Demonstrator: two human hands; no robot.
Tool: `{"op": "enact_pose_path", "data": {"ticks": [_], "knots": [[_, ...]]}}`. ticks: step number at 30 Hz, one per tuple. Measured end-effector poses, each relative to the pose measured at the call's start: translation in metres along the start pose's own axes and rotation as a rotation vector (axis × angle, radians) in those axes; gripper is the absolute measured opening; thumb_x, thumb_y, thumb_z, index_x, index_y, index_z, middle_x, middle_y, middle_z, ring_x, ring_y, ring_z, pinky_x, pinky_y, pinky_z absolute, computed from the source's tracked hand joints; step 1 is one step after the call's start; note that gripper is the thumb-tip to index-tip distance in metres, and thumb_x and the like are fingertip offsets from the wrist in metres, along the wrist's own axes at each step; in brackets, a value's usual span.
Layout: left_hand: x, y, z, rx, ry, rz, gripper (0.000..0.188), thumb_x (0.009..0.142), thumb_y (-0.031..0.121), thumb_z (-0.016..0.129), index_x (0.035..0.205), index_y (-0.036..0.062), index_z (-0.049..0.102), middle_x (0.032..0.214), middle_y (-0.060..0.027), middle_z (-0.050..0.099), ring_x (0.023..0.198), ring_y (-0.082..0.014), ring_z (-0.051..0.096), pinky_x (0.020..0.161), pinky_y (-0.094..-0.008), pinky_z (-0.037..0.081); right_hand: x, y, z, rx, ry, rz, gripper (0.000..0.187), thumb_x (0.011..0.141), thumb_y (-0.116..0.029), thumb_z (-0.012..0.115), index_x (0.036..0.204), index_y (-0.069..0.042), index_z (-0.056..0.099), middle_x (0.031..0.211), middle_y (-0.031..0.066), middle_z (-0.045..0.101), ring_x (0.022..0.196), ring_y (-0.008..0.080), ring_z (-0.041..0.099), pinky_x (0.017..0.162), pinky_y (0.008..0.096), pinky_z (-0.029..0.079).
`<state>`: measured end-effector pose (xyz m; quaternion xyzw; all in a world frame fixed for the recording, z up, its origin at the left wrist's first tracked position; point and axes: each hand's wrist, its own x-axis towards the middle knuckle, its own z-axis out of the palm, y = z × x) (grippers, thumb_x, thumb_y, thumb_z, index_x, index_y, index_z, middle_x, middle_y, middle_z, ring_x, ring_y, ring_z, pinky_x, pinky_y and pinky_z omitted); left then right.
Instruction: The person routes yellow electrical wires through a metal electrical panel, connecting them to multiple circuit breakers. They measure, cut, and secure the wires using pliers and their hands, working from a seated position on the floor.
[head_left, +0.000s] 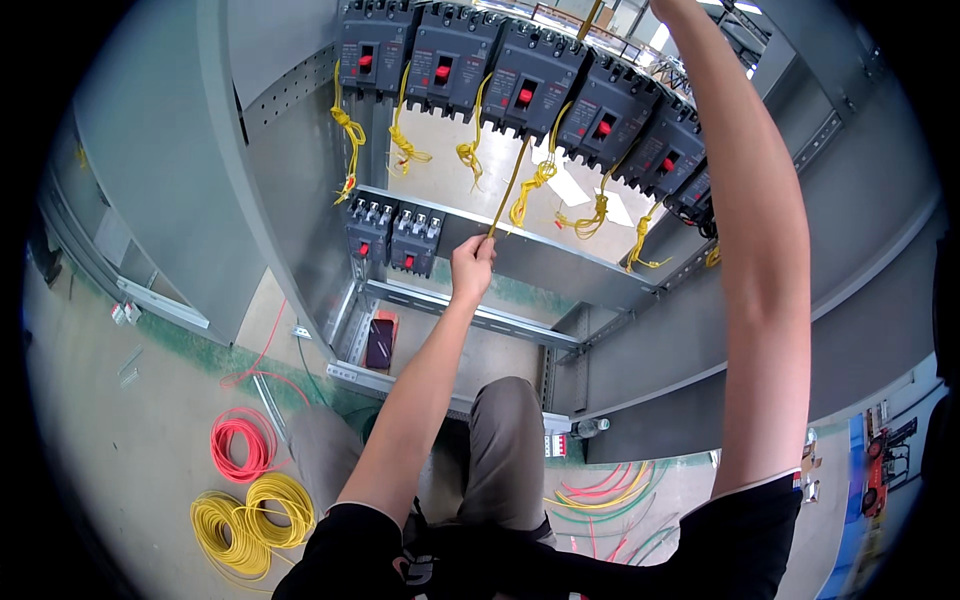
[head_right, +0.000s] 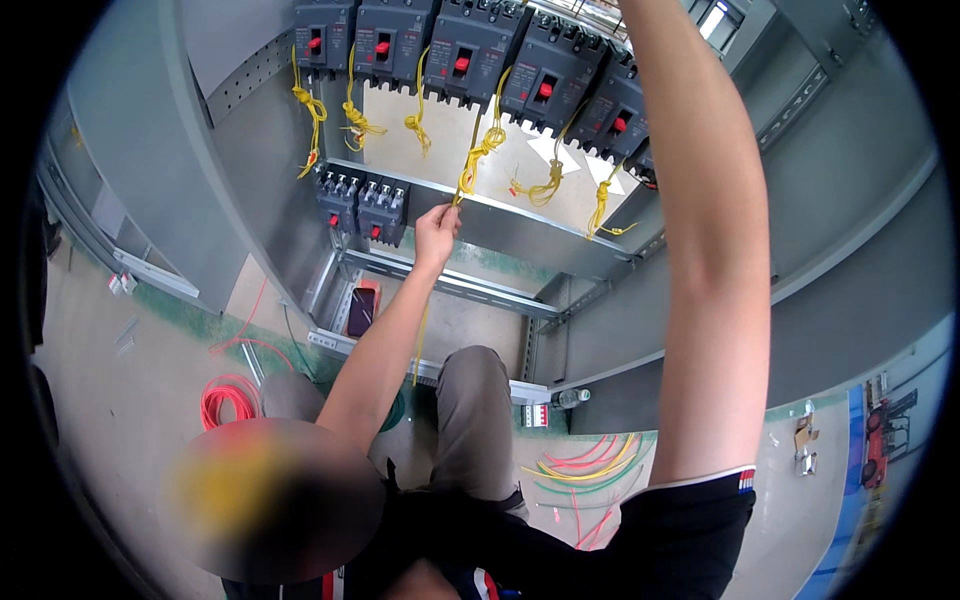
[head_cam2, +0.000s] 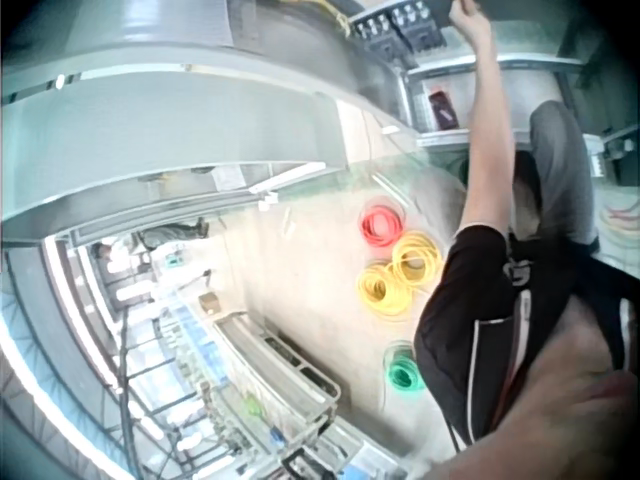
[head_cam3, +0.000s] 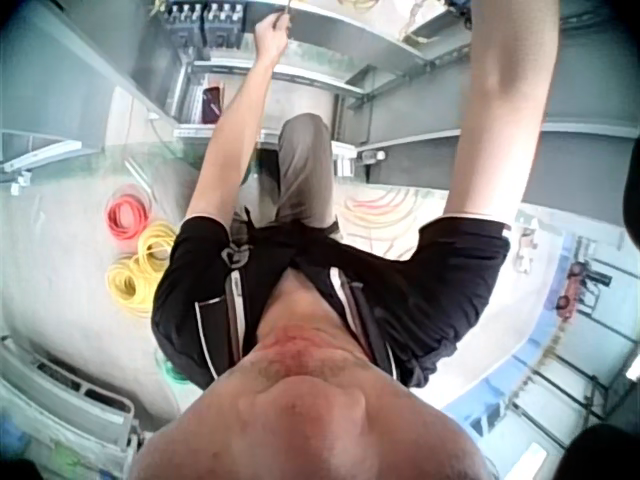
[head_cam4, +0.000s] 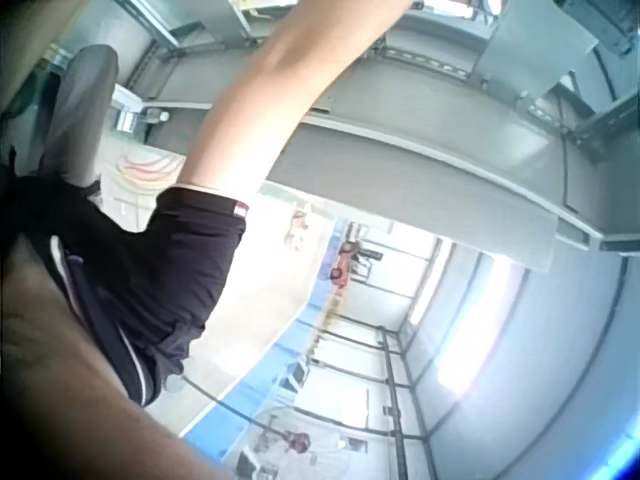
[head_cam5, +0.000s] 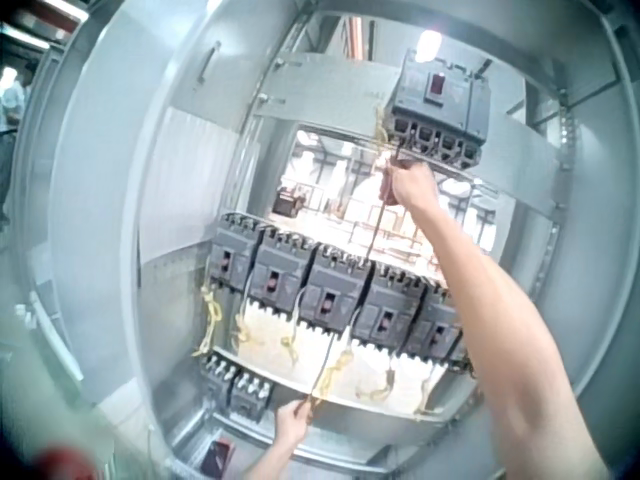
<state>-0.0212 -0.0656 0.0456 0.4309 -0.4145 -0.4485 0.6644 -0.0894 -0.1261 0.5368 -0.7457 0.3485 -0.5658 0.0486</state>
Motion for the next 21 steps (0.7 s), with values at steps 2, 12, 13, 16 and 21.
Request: {"op": "enact_pose_path", "data": {"ticks": [2,12,13,16,21], "knots": [[0.002,-0.002,-0.001,-0.003,0.017,-0.004,0.020,0.094,0.013,0.058,0.101,-0.0036,0.068,0.072,-0.0013,0.061,0.061,-0.0062,0.051,0.055,-0.0225,0.042,0.000,0.000,0.001,0.005,-0.009,0.005,0.026,0.094,-0.019,0.052,0.085,0.003,0.064,0.066,0.0114,0.063,0.056,0.0212,0.064,0.052,0.0320,0.052],[-0.004,-0.007,0.002,-0.080,0.026,-0.037,0.021,0.094,0.011,0.059,0.104,-0.0052,0.068,0.075,-0.0030,0.062,0.064,-0.0071,0.052,0.059,-0.0224,0.044,-0.004,-0.006,0.002,0.013,-0.019,0.035,0.026,0.094,-0.023,0.059,0.084,0.001,0.062,0.069,0.0104,0.063,0.059,0.0207,0.063,0.049,0.0344,0.052],[-0.004,-0.007,0.003,-0.081,0.017,-0.050,0.021,0.094,0.011,0.059,0.105,-0.0052,0.068,0.076,-0.0031,0.063,0.064,-0.0072,0.052,0.059,-0.0224,0.045,-0.003,-0.005,0.002,-0.009,-0.003,0.034,0.026,0.094,-0.022,0.059,0.083,0.001,0.062,0.069,0.0102,0.063,0.058,0.0206,0.063,0.049,0.0347,0.052],[-0.003,-0.007,0.001,-0.079,-0.006,-0.029,0.021,0.094,0.009,0.057,0.106,-0.0048,0.067,0.077,-0.0037,0.063,0.064,-0.0078,0.053,0.060,-0.0229,0.046,0.001,-0.003,0.000,-0.069,0.008,0.023,0.027,0.094,-0.021,0.058,0.080,0.001,0.062,0.067,0.0092,0.062,0.057,0.0200,0.063,0.047,0.0350,0.051],[-0.005,-0.011,0.006,-0.088,-0.029,-0.031,0.021,0.094,0.007,0.056,0.107,-0.0049,0.067,0.077,-0.0037,0.063,0.065,-0.0077,0.053,0.061,-0.0228,0.046,-0.001,-0.003,-0.001,0.082,-0.016,-0.011,0.029,0.093,-0.021,0.059,0.075,0.001,0.064,0.063,0.0108,0.062,0.057,0.0205,0.063,0.048,0.0341,0.051]]}}
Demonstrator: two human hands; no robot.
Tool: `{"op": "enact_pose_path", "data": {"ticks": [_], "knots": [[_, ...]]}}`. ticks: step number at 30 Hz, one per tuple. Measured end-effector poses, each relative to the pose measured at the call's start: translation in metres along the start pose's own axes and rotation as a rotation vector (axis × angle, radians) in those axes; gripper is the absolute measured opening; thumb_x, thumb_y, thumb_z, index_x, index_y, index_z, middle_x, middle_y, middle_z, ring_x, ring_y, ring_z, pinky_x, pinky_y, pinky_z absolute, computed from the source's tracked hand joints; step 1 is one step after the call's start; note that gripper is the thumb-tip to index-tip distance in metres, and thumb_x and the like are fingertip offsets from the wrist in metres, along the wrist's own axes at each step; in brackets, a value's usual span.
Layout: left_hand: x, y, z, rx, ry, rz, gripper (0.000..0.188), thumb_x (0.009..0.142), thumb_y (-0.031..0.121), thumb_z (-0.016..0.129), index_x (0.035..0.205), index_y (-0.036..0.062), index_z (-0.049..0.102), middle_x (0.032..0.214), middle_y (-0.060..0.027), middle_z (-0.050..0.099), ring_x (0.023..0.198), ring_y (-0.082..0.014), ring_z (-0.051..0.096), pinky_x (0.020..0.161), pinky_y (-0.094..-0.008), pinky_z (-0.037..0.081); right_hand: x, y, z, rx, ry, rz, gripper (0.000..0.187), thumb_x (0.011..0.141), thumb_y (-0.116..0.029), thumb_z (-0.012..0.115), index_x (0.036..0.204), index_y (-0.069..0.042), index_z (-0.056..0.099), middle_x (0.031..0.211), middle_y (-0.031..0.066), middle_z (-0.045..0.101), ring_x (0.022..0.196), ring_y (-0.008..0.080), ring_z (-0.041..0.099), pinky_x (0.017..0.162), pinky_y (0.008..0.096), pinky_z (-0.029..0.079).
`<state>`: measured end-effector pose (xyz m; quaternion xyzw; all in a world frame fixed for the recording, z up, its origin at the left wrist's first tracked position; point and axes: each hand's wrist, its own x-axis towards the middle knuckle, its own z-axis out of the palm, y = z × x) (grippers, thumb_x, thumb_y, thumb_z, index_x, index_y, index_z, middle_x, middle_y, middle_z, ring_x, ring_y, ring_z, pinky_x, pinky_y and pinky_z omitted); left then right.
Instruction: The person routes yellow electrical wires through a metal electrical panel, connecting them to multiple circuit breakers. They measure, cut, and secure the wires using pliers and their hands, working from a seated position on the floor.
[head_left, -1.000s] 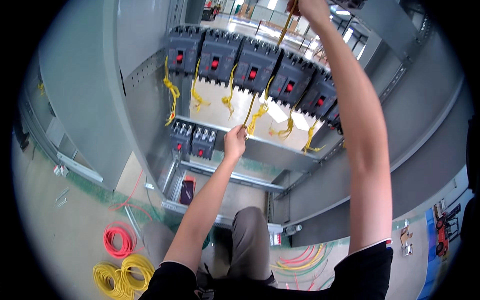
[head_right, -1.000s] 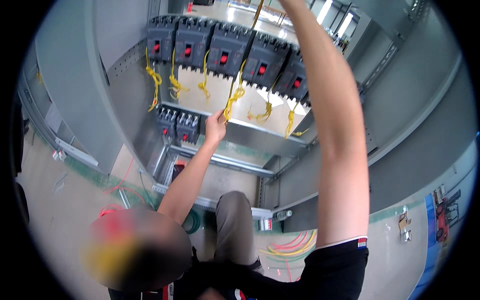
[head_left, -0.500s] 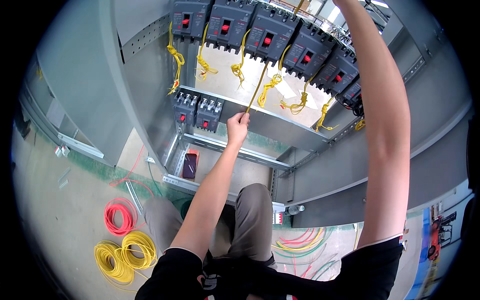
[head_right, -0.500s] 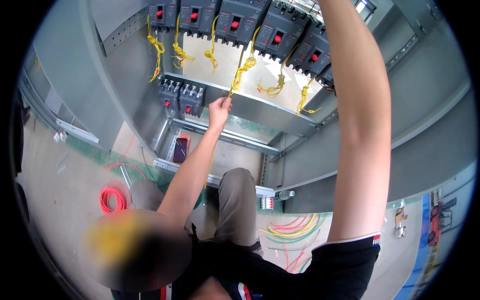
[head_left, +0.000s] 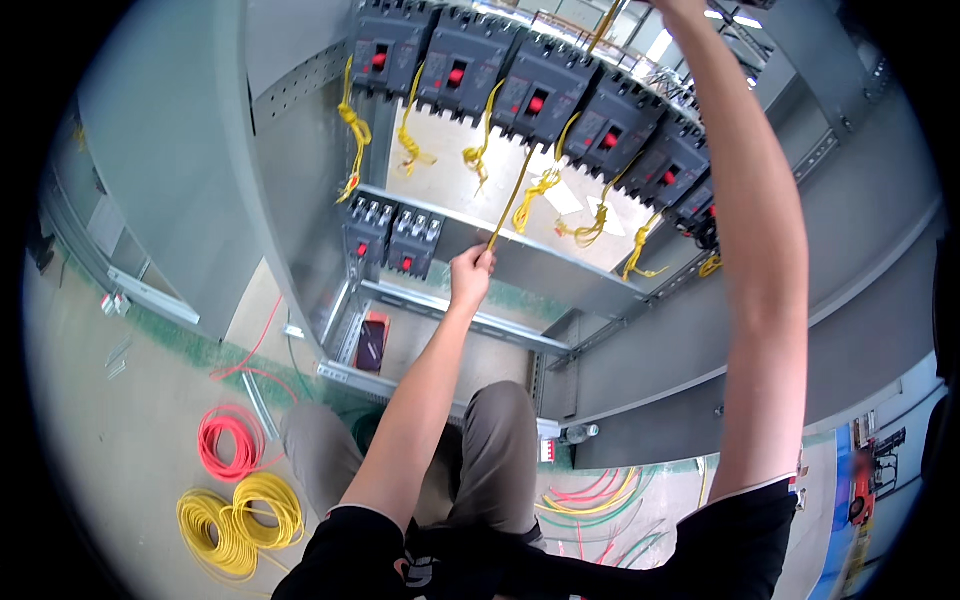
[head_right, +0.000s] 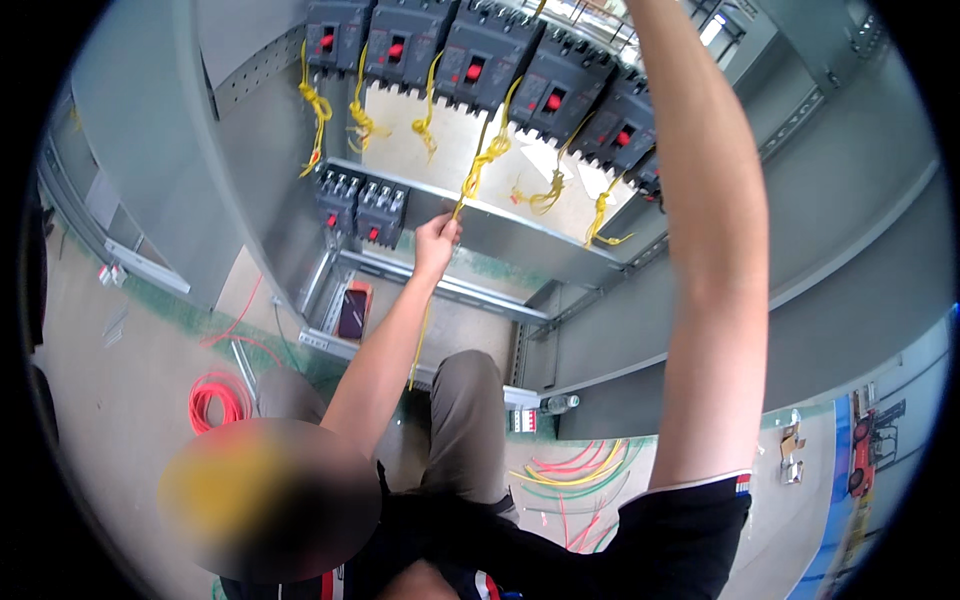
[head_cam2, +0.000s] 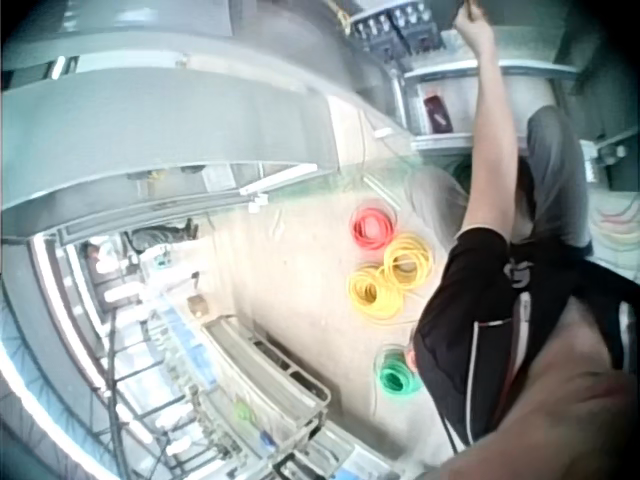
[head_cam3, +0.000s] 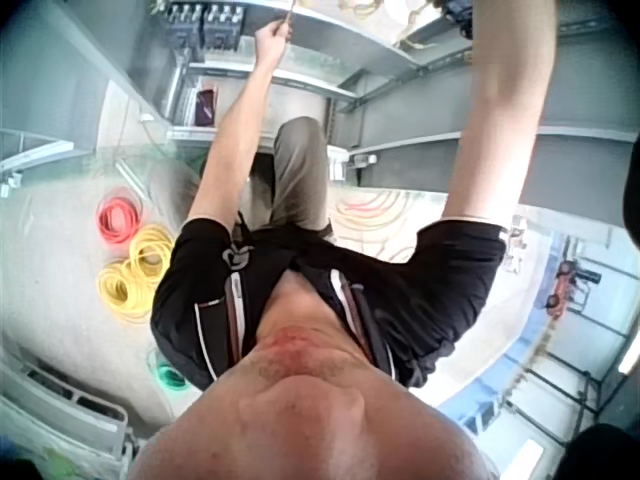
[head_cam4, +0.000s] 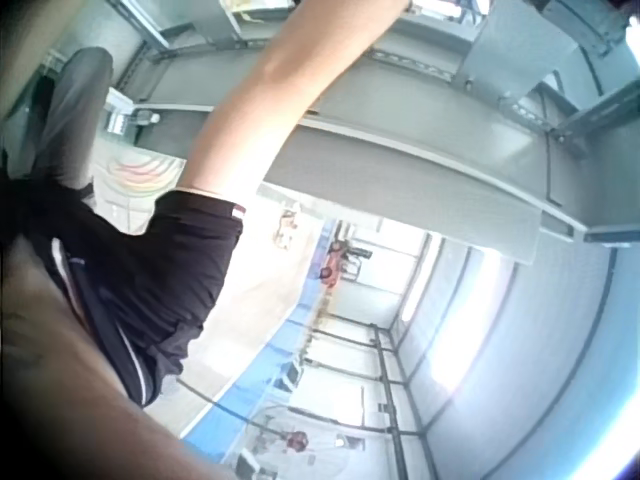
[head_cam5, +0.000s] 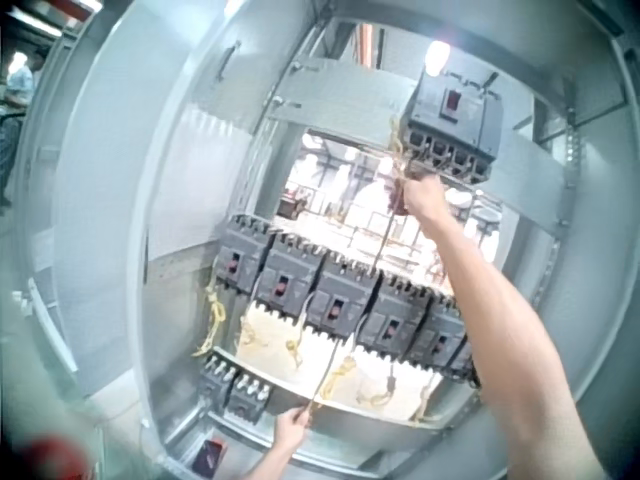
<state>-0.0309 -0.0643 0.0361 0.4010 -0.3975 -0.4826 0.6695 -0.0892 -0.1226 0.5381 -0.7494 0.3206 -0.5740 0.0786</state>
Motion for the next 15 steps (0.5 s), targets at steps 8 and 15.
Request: {"op": "enact_pose_path", "data": {"ticks": [8,15], "knots": [[0.000,-0.009,0.002,0.006,0.080,0.057,0.018,0.093,0.006,0.056,0.103,-0.0038,0.067,0.074,-0.0022,0.062,0.063,-0.0077,0.053,0.059,-0.0237,0.045,0.007,0.022,-0.001,-0.106,-0.027,0.054,0.022,0.092,-0.009,0.046,0.087,0.002,0.065,0.076,0.0119,0.067,0.069,0.0206,0.069,0.059,0.0310,0.055],[0.002,-0.019,-0.005,0.065,0.117,0.075,0.018,0.092,0.011,0.057,0.093,-0.0041,0.066,0.071,-0.0051,0.062,0.061,-0.0106,0.055,0.058,-0.0261,0.046,0.003,0.000,0.005,-0.150,0.009,0.080,0.042,0.095,-0.028,0.052,0.069,0.000,0.069,0.062,0.0073,0.067,0.055,0.0166,0.067,0.061,0.0313,0.054]]}}
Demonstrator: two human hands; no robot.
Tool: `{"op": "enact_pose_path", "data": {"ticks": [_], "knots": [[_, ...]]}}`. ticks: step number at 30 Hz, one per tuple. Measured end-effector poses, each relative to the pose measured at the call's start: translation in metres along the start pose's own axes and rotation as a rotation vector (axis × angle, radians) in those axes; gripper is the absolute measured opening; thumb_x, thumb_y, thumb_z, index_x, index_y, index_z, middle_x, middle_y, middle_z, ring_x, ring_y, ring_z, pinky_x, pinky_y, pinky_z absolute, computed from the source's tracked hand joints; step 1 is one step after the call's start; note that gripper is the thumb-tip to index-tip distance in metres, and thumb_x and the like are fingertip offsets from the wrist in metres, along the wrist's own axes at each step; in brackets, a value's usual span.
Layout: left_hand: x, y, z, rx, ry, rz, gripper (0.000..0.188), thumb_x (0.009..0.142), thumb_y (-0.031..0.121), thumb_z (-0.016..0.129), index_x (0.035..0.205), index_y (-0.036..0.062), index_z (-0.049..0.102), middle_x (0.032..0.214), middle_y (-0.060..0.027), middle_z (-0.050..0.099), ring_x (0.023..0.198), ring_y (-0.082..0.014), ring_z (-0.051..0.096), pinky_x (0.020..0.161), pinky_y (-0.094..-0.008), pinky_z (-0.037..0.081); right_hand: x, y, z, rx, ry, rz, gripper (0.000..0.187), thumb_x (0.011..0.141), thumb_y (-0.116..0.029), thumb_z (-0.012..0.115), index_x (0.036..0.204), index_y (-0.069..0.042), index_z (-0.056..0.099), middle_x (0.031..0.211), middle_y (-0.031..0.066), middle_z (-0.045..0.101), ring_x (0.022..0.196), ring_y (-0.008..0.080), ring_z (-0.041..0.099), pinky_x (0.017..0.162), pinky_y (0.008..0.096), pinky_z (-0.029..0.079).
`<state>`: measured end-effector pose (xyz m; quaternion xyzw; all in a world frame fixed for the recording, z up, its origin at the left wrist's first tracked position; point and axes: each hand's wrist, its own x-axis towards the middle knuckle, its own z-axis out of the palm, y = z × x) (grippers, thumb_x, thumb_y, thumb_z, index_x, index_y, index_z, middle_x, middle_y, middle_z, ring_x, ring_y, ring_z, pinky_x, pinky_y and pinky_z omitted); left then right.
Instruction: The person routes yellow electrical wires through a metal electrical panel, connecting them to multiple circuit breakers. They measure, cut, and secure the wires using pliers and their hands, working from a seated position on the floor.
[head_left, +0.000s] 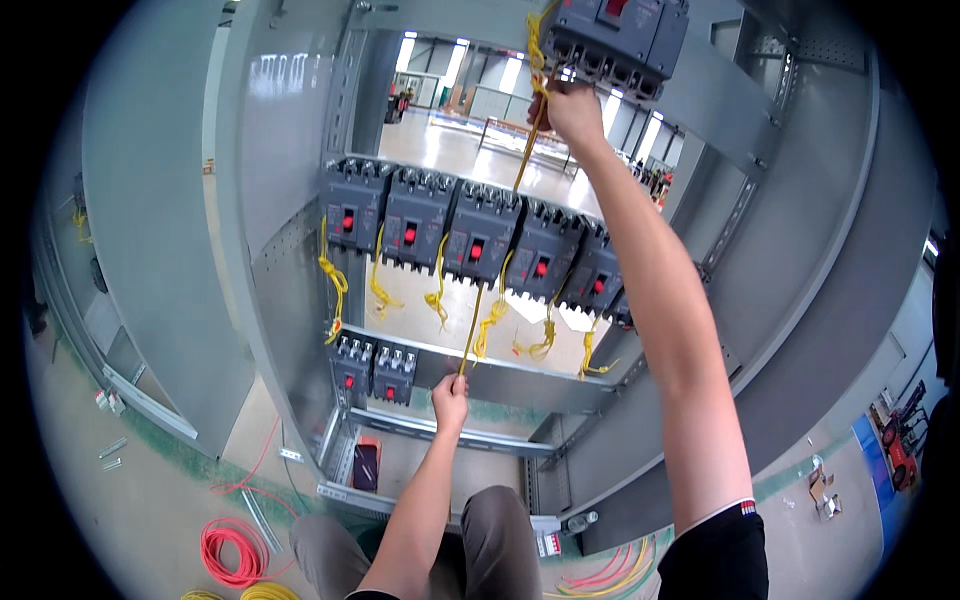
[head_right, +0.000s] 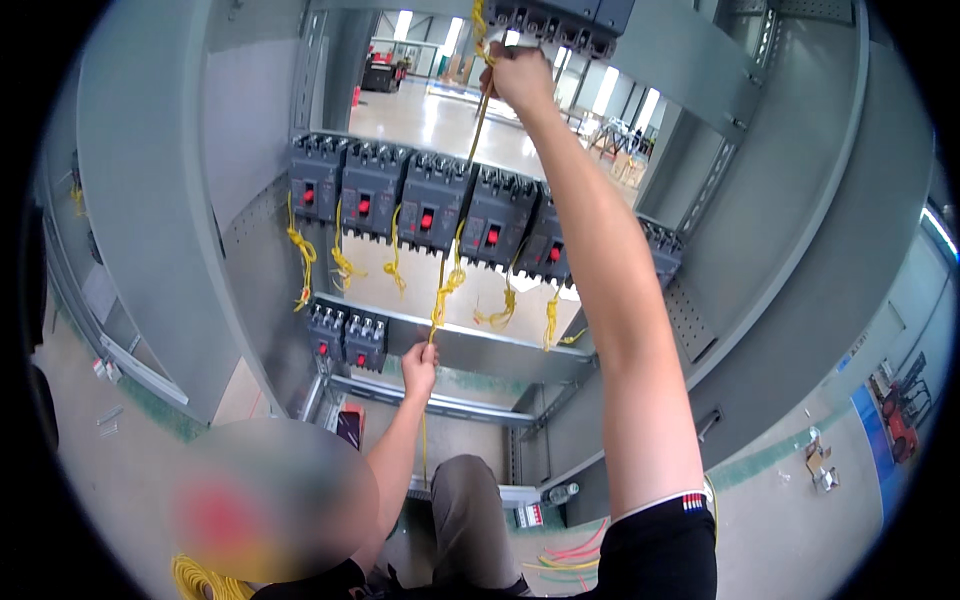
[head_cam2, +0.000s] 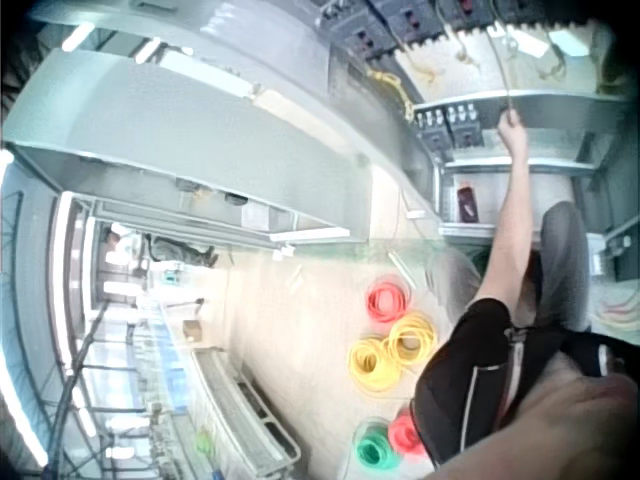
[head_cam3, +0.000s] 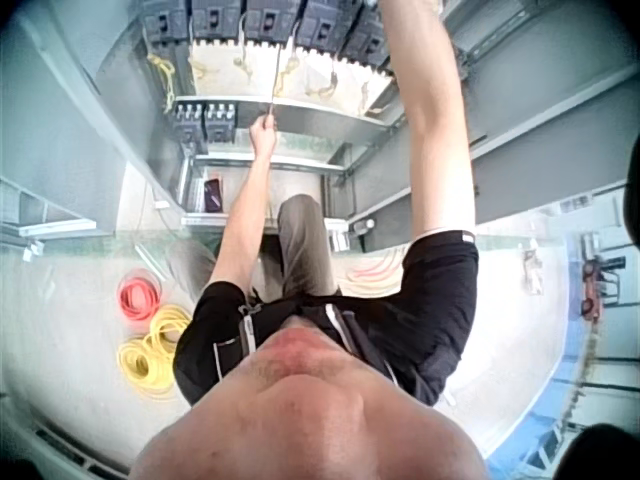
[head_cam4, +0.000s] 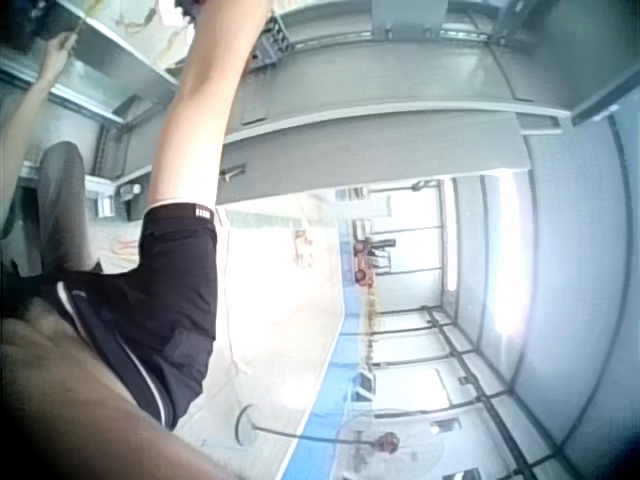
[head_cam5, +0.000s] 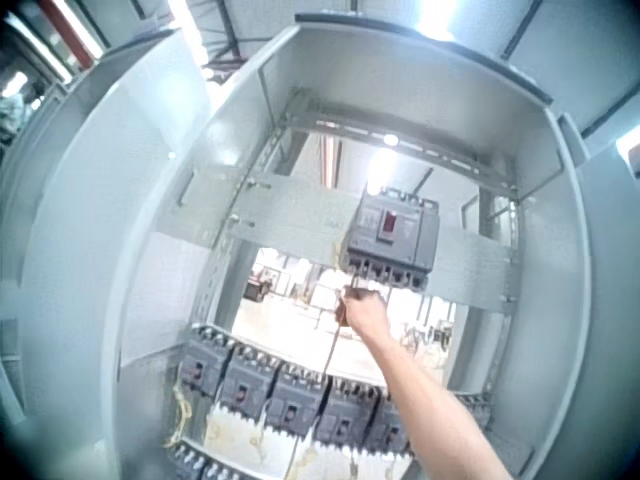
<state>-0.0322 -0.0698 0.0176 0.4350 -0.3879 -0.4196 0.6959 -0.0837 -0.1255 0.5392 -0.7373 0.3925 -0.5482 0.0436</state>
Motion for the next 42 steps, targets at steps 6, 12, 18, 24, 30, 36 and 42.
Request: {"op": "enact_pose_path", "data": {"ticks": [6,12,18,24,30,36,42], "knots": [[-0.003,-0.003,0.003,-0.001,-0.026,0.011,0.017,0.092,0.009,0.056,0.096,-0.0044,0.066,0.073,-0.0057,0.062,0.063,-0.0108,0.055,0.059,-0.0259,0.047,0.001,0.009,-0.001,-0.074,0.002,0.020,0.049,0.095,-0.033,0.050,0.060,-0.004,0.068,0.056,0.0056,0.065,0.053,0.0167,0.064,0.065,0.0305,0.052],[-0.002,-0.005,0.001,-0.065,-0.053,-0.008,0.017,0.093,0.010,0.057,0.096,-0.0044,0.066,0.073,-0.0042,0.061,0.062,-0.0094,0.053,0.058,-0.0251,0.046,0.008,0.011,0.000,-0.064,-0.010,-0.014,0.035,0.097,-0.024,0.050,0.081,0.003,0.065,0.067,0.0102,0.066,0.058,0.0180,0.065,0.053,0.0311,0.054],[0.001,-0.003,-0.002,0.063,-0.016,0.112,0.016,0.091,0.011,0.058,0.095,-0.0021,0.067,0.065,-0.0036,0.058,0.060,-0.0111,0.052,0.057,-0.0278,0.044,0.007,0.010,0.002,-0.044,-0.015,-0.027,0.025,0.084,-0.010,0.050,0.079,0.000,0.072,0.066,0.0093,0.069,0.063,0.0185,0.070,0.066,0.0316,0.056],[-0.004,-0.006,0.009,0.000,-0.015,0.110,0.017,0.093,0.012,0.058,0.095,-0.0030,0.066,0.065,0.0006,0.054,0.060,-0.0068,0.046,0.054,-0.0243,0.039,0.018,0.024,-0.007,0.004,-0.118,-0.088,0.025,0.093,-0.014,0.051,0.089,0.004,0.068,0.081,0.0140,0.070,0.071,0.0214,0.069,0.069,0.0318,0.057],[-0.005,0.001,0.012,0.142,0.102,0.174,0.018,0.090,0.013,0.060,0.094,-0.0031,0.066,0.067,-0.0071,0.060,0.061,-0.0133,0.053,0.059,-0.0298,0.044,0.010,0.001,-0.004,0.015,0.040,0.002,0.020,0.097,-0.015,0.047,0.097,0.002,0.059,0.074,0.0125,0.064,0.060,0.0220,0.064,0.053,0.0359,0.055],[-0.001,0.010,-0.006,0.100,0.103,0.037,0.018,0.089,0.013,0.061,0.094,-0.0034,0.067,0.067,-0.0068,0.061,0.062,-0.0137,0.054,0.059,-0.0302,0.045,-0.005,-0.007,0.011,0.079,0.023,0.009,0.028,0.097,-0.025,0.056,0.090,0.001,0.062,0.070,0.0116,0.063,0.059,0.0213,0.063,0.052,0.0350,0.052],[-0.014,0.009,0.009,0.071,0.150,0.068,0.017,0.087,0.015,0.063,0.094,0.0000,0.069,0.076,-0.0142,0.066,0.065,-0.0221,0.060,0.063,-0.0341,0.047,0.003,0.012,-0.030,0.002,-0.217,-0.103,0.026,0.099,-0.018,0.050,0.105,0.004,0.061,0.092,0.0164,0.070,0.087,0.0228,0.070,0.077,0.0306,0.058]]}}
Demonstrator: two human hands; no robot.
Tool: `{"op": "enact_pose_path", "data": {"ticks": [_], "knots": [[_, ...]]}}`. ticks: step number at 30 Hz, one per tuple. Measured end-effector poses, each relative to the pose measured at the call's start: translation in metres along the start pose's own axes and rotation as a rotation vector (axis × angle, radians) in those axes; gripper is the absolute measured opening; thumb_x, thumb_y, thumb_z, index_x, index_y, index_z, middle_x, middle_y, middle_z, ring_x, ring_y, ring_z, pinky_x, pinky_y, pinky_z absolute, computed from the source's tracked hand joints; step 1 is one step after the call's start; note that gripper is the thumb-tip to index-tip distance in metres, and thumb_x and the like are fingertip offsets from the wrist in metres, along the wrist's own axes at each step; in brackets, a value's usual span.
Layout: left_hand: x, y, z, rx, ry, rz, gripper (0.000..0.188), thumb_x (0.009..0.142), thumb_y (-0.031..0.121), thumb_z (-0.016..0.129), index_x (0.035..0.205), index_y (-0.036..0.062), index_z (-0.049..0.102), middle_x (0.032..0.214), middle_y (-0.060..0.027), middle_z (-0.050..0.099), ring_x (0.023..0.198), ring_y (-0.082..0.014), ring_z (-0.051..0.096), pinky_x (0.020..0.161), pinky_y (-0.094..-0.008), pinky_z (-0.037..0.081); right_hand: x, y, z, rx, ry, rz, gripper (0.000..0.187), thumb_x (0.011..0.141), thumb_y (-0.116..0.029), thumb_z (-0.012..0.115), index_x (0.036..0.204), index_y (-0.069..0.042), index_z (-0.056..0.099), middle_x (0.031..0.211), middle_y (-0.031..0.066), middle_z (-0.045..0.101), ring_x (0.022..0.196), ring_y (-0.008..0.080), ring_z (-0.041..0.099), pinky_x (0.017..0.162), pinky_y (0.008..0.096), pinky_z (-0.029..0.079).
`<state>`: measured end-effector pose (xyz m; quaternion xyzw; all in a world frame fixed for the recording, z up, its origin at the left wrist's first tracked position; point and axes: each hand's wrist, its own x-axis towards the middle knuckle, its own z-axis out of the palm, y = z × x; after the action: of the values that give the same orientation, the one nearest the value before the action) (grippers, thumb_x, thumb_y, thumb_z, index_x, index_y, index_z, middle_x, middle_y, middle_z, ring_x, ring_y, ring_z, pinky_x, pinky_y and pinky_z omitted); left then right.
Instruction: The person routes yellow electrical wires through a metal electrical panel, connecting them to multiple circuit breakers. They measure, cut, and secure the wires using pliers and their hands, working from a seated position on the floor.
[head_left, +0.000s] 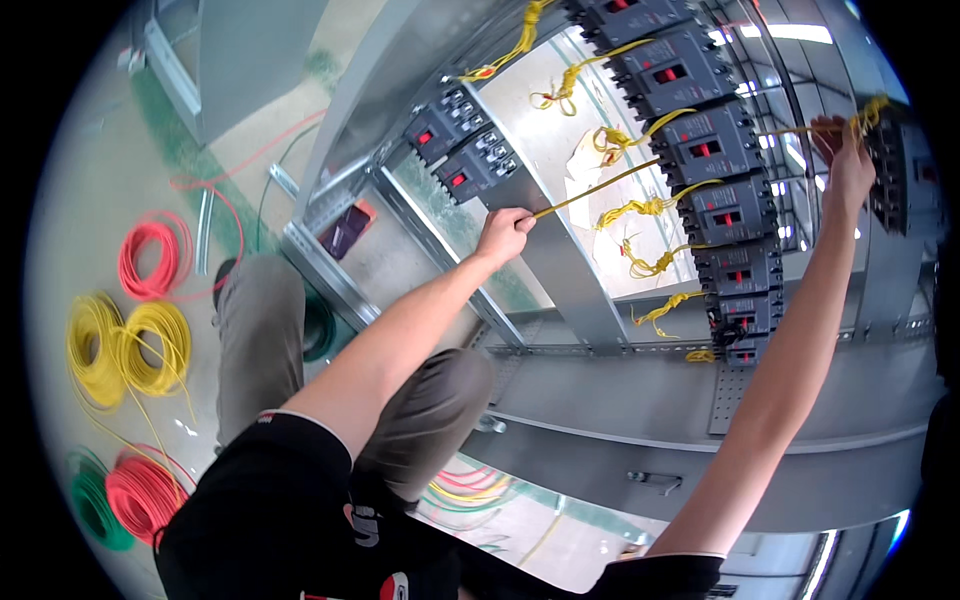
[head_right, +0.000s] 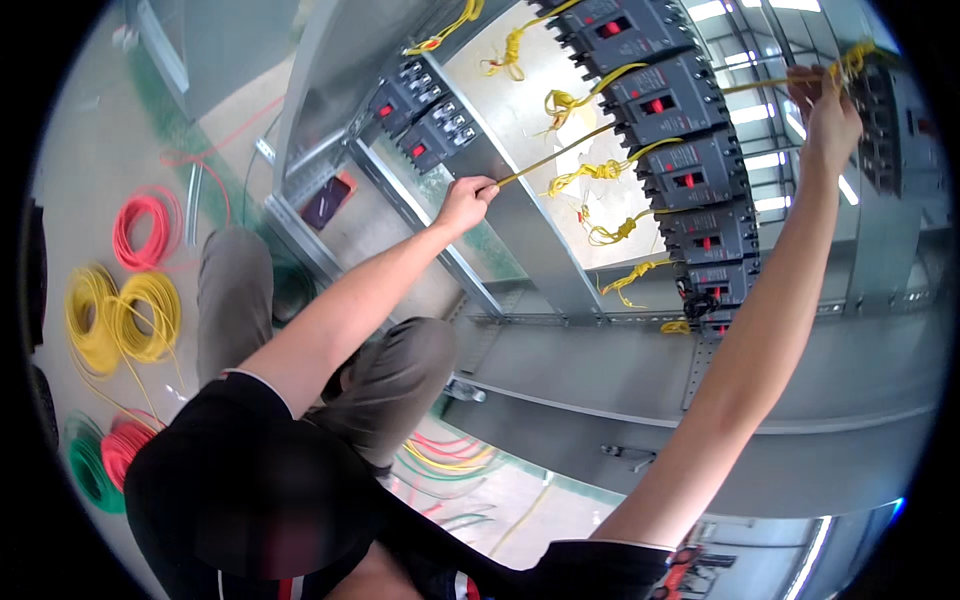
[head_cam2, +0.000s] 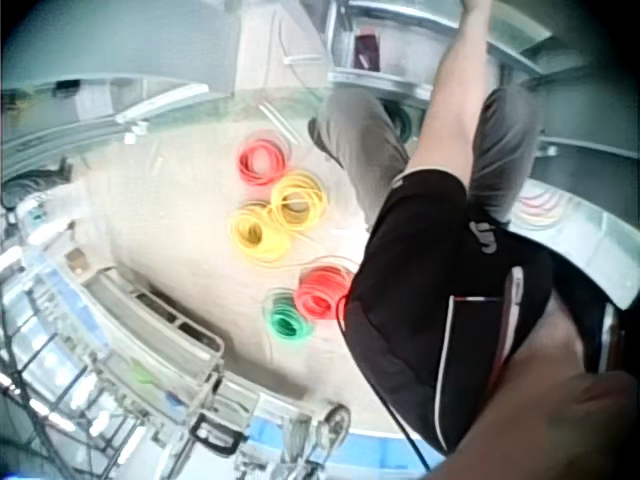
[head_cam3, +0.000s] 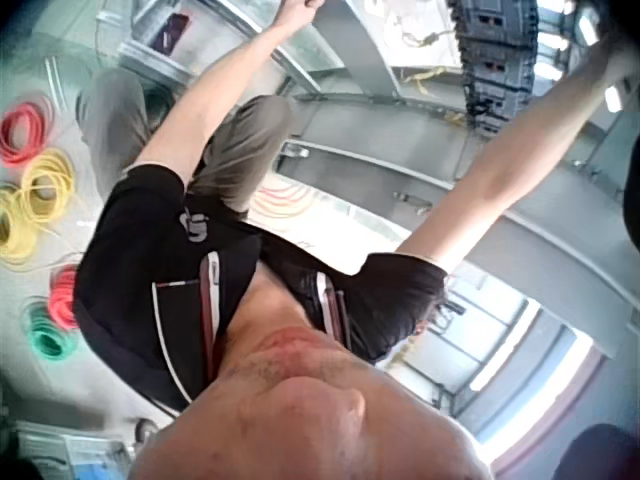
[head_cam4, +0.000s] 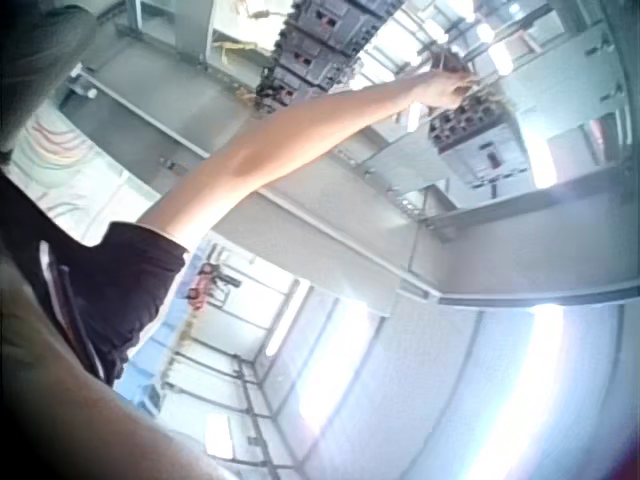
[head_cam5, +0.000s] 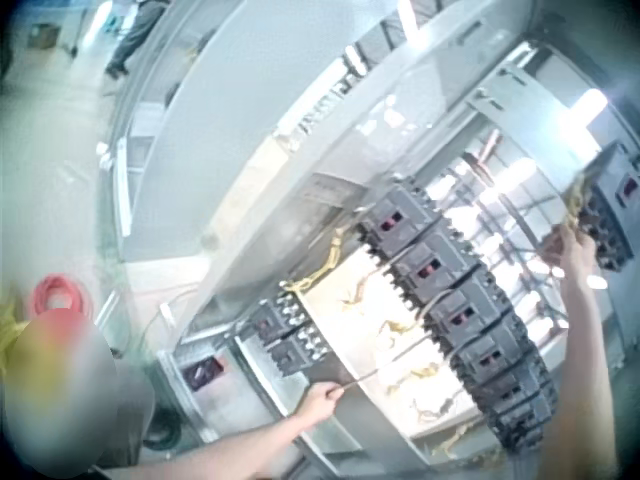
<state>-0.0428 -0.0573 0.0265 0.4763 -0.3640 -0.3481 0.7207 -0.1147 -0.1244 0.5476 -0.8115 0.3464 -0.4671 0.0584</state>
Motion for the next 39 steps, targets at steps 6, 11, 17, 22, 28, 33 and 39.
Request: {"op": "enact_pose_path", "data": {"ticks": [6,11,17,22,28,33,39], "knots": [[0.002,0.019,-0.012,0.033,-0.062,-0.087,0.019,0.086,0.018,0.062,0.094,0.0033,0.071,0.085,-0.0183,0.068,0.081,-0.0330,0.066,0.073,-0.0385,0.050,-0.083,-0.027,0.023,-0.704,0.344,-0.351,0.028,0.098,-0.015,0.050,0.114,0.008,0.057,0.118,0.0209,0.061,0.098,0.0242,0.065,0.078,0.0303,0.054],[0.017,0.017,-0.032,0.053,-0.069,-0.094,0.020,0.086,0.019,0.061,0.093,0.0037,0.071,0.085,-0.0198,0.068,0.086,-0.0368,0.065,0.075,-0.0399,0.050,-0.273,-0.034,0.162,-0.339,-0.367,-0.831,0.025,0.072,-0.002,0.063,0.097,-0.001,0.064,0.098,0.0120,0.066,0.092,0.0272,0.061,0.080,0.0382,0.048],[0.011,0.022,-0.019,0.119,-0.126,-0.089,0.019,0.086,0.019,0.063,0.093,0.0024,0.069,0.082,-0.0204,0.066,0.076,-0.0325,0.066,0.069,-0.0372,0.049,-0.294,0.111,0.195,-0.598,-0.652,-0.612,0.020,0.074,-0.010,0.064,0.094,-0.009,0.069,0.101,0.0039,0.065,0.101,0.0227,0.059,0.092,0.0404,0.043],[0.017,0.010,-0.026,0.209,-0.103,0.017,0.018,0.088,0.019,0.062,0.089,0.0035,0.070,0.071,-0.0161,0.064,0.065,-0.0273,0.062,0.063,-0.0364,0.047,-0.285,0.129,0.211,-0.721,-0.793,-0.766,0.013,0.079,-0.019,0.064,0.089,-0.013,0.070,0.096,0.0007,0.061,0.096,0.0197,0.057,0.094,0.0428,0.041],[0.012,0.015,-0.014,-0.009,-0.191,-0.179,0.018,0.090,0.014,0.063,0.085,-0.0018,0.070,0.063,-0.0009,0.057,0.060,-0.0078,0.047,0.055,-0.0268,0.039,-0.273,0.151,0.198,-0.628,-0.824,-0.850,0.012,0.071,-0.023,0.063,0.081,-0.016,0.066,0.094,-0.0010,0.054,0.096,0.0191,0.054,0.087,0.0347,0.044],[0.015,0.007,-0.009,-0.050,-0.189,-0.190,0.016,0.088,0.010,0.063,0.096,-0.0017,0.071,0.063,-0.0041,0.060,0.060,-0.0109,0.052,0.058,-0.0288,0.044,-0.277,0.161,0.201,-0.535,-0.691,-0.750,0.040,0.070,-0.020,0.070,0.104,-0.010,0.053,0.110,0.0056,0.054,0.107,0.0249,0.054,0.092,0.0380,0.045],[0.022,-0.011,-0.008,-0.015,-0.187,-0.181,0.019,0.089,0.011,0.061,0.097,-0.0040,0.070,0.066,-0.0043,0.061,0.061,-0.0116,0.054,0.059,-0.0278,0.044,-0.268,0.152,0.178,-0.661,-0.407,-0.818,0.043,0.071,-0.014,0.067,0.111,-0.007,0.053,0.118,0.0081,0.054,0.113,0.0273,0.054,0.102,0.0381,0.043]]}}
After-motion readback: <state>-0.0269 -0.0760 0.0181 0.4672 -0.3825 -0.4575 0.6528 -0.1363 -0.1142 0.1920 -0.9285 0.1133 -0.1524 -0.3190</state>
